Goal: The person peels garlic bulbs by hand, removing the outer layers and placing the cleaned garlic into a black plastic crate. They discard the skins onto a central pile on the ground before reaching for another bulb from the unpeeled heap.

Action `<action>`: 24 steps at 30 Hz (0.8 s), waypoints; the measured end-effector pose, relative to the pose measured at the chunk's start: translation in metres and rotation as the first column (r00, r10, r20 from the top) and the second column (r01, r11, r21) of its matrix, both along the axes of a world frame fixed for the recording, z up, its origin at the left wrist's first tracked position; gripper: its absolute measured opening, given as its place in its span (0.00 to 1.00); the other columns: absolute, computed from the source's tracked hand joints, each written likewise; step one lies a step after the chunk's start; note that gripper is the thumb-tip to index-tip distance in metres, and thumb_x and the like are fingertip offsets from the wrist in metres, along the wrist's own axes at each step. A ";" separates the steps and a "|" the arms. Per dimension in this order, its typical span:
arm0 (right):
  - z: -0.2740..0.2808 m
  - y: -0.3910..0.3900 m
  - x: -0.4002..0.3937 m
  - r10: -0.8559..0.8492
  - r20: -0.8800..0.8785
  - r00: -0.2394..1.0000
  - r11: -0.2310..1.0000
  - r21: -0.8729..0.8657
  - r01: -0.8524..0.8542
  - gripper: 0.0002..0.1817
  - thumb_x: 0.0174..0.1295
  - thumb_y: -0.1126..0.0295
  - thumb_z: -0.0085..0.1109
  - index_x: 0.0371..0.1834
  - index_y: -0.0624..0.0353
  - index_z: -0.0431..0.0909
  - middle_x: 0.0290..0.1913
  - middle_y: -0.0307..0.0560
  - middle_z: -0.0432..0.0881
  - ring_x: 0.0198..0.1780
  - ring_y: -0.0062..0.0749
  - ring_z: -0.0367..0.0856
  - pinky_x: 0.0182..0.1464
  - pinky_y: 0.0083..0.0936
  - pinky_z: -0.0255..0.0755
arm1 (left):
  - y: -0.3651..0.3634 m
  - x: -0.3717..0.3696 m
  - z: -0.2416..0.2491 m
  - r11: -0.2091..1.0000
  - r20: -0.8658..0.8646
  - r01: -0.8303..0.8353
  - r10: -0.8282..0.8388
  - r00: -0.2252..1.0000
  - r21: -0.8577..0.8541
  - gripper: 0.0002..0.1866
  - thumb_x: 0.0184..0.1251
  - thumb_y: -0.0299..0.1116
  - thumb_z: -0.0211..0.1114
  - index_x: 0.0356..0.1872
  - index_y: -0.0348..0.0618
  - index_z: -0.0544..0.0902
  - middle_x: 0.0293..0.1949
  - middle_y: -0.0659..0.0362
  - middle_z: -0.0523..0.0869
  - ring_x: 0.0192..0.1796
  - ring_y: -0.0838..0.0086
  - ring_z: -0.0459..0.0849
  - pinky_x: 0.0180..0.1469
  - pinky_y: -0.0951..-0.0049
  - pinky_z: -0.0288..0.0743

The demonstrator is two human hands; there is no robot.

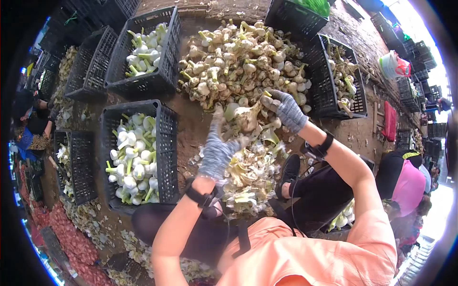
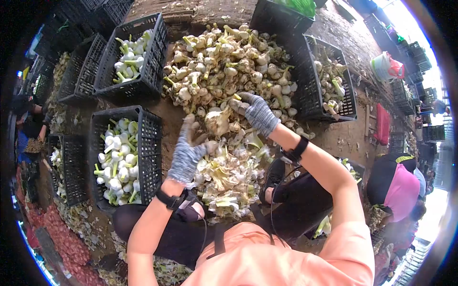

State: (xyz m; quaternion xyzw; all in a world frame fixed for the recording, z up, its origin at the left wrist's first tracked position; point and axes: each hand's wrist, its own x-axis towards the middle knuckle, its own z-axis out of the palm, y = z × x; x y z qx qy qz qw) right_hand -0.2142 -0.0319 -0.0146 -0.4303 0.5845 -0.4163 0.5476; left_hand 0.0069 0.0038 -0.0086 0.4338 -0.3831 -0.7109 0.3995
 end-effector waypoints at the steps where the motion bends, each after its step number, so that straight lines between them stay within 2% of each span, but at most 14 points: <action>1: 0.024 0.008 0.005 0.034 0.034 0.999 0.994 0.099 -0.037 0.17 0.60 0.59 0.58 0.43 0.62 0.76 0.29 0.37 0.78 0.26 0.18 0.77 0.26 0.17 0.72 | -0.003 -0.004 0.001 0.996 -0.155 0.086 -0.088 0.984 -0.017 0.47 0.42 0.25 0.75 0.66 0.47 0.57 0.61 0.52 0.65 0.57 0.66 0.72 0.56 0.67 0.72; 2: 0.046 0.015 0.013 0.041 -0.017 0.999 0.990 0.138 -0.038 0.16 0.60 0.59 0.58 0.41 0.62 0.75 0.29 0.36 0.78 0.22 0.15 0.74 0.20 0.15 0.71 | -0.001 -0.007 0.006 0.996 -0.154 0.090 -0.093 0.984 -0.028 0.47 0.42 0.25 0.75 0.66 0.47 0.57 0.61 0.52 0.65 0.57 0.66 0.72 0.56 0.67 0.72; 4: 0.070 0.030 0.019 0.078 0.057 0.995 0.984 0.154 -0.086 0.18 0.60 0.59 0.58 0.43 0.63 0.74 0.29 0.37 0.78 0.22 0.16 0.75 0.19 0.14 0.71 | 0.001 -0.014 0.014 0.991 -0.293 0.107 -0.126 0.948 -0.080 0.47 0.42 0.26 0.76 0.65 0.45 0.57 0.59 0.55 0.68 0.57 0.68 0.72 0.56 0.69 0.72; 5: 0.070 0.034 0.021 0.103 0.105 0.989 0.982 0.149 -0.118 0.20 0.59 0.58 0.59 0.44 0.63 0.73 0.29 0.37 0.78 0.21 0.16 0.75 0.19 0.14 0.71 | 0.002 -0.017 0.018 0.989 -0.291 0.115 -0.136 0.947 -0.090 0.47 0.42 0.26 0.76 0.65 0.45 0.57 0.59 0.55 0.68 0.57 0.68 0.72 0.56 0.69 0.72; 8: 0.053 0.049 0.024 0.068 0.139 0.988 0.994 0.073 -0.079 0.21 0.58 0.61 0.61 0.47 0.65 0.71 0.36 0.38 0.78 0.34 0.16 0.76 0.35 0.14 0.75 | 0.009 -0.021 0.022 0.983 -0.312 0.093 -0.138 0.940 -0.156 0.44 0.43 0.27 0.75 0.63 0.44 0.60 0.57 0.57 0.71 0.57 0.69 0.72 0.58 0.70 0.71; 11: 0.056 0.056 0.030 0.007 0.156 0.988 0.999 -0.050 0.001 0.21 0.59 0.63 0.60 0.49 0.65 0.71 0.38 0.38 0.78 0.39 0.16 0.75 0.41 0.15 0.74 | 0.011 -0.022 0.022 0.984 -0.292 0.091 -0.132 0.947 -0.151 0.43 0.43 0.26 0.75 0.63 0.44 0.61 0.56 0.57 0.71 0.56 0.70 0.72 0.57 0.70 0.72; 14: 0.062 0.058 0.028 0.027 0.199 0.980 0.999 -0.030 -0.021 0.18 0.60 0.64 0.59 0.48 0.65 0.72 0.37 0.38 0.78 0.38 0.16 0.75 0.38 0.15 0.74 | 0.015 -0.021 0.028 0.988 -0.287 0.101 -0.132 0.949 -0.120 0.42 0.44 0.28 0.75 0.62 0.43 0.61 0.55 0.57 0.72 0.55 0.70 0.74 0.55 0.71 0.73; 16: 0.062 0.055 0.021 0.049 0.122 0.991 0.996 -0.081 -0.039 0.15 0.61 0.66 0.57 0.46 0.66 0.73 0.36 0.39 0.78 0.38 0.17 0.76 0.37 0.15 0.74 | 0.015 -0.020 0.036 0.988 -0.298 0.111 -0.139 0.944 -0.109 0.41 0.44 0.30 0.75 0.62 0.43 0.62 0.54 0.57 0.73 0.54 0.70 0.75 0.54 0.71 0.74; 18: 0.075 0.056 0.014 0.156 0.221 0.963 0.983 0.059 -0.173 0.14 0.61 0.67 0.57 0.45 0.66 0.74 0.35 0.39 0.79 0.38 0.18 0.77 0.41 0.17 0.74 | 0.015 -0.015 0.043 0.979 -0.397 0.205 -0.196 0.897 -0.021 0.39 0.47 0.37 0.74 0.61 0.42 0.64 0.52 0.57 0.75 0.52 0.70 0.77 0.53 0.72 0.75; 19: 0.079 0.055 0.013 0.176 0.217 0.960 0.979 0.067 -0.195 0.14 0.60 0.69 0.58 0.46 0.66 0.74 0.35 0.40 0.80 0.36 0.19 0.78 0.39 0.18 0.75 | 0.017 -0.012 0.047 0.975 -0.421 0.220 -0.192 0.887 0.019 0.36 0.51 0.43 0.71 0.59 0.42 0.66 0.49 0.58 0.77 0.48 0.73 0.79 0.48 0.75 0.78; 20: 0.079 0.055 0.013 0.177 0.217 0.960 0.979 0.067 -0.195 0.14 0.60 0.69 0.58 0.46 0.66 0.74 0.35 0.40 0.80 0.36 0.19 0.78 0.39 0.18 0.75 | 0.016 -0.010 0.045 0.976 -0.420 0.219 -0.191 0.887 0.018 0.36 0.51 0.43 0.71 0.59 0.42 0.66 0.49 0.58 0.77 0.48 0.73 0.79 0.48 0.75 0.78; 22: 0.073 0.056 0.014 0.178 0.183 0.967 0.984 -0.055 -0.171 0.15 0.59 0.69 0.59 0.46 0.66 0.74 0.37 0.43 0.81 0.32 0.18 0.79 0.35 0.17 0.76 | 0.014 -0.008 0.042 0.950 -0.538 0.250 -0.114 0.835 0.186 0.35 0.53 0.48 0.69 0.59 0.43 0.66 0.47 0.58 0.78 0.44 0.76 0.81 0.41 0.78 0.81; 23: 0.061 0.054 0.013 0.187 0.119 0.975 0.978 -0.115 -0.173 0.15 0.57 0.71 0.61 0.46 0.66 0.75 0.37 0.43 0.82 0.31 0.18 0.80 0.33 0.17 0.77 | 0.014 -0.008 0.042 0.953 -0.498 0.222 -0.094 0.862 0.205 0.33 0.54 0.52 0.66 0.56 0.43 0.69 0.44 0.58 0.79 0.39 0.77 0.82 0.36 0.81 0.82; 24: 0.063 0.054 0.013 0.190 0.119 0.975 0.978 -0.114 -0.176 0.15 0.57 0.71 0.61 0.46 0.66 0.75 0.37 0.43 0.82 0.31 0.18 0.80 0.33 0.17 0.77 | 0.013 -0.009 0.041 0.954 -0.498 0.219 -0.091 0.862 0.206 0.33 0.54 0.52 0.66 0.56 0.43 0.69 0.44 0.58 0.79 0.39 0.77 0.82 0.36 0.81 0.82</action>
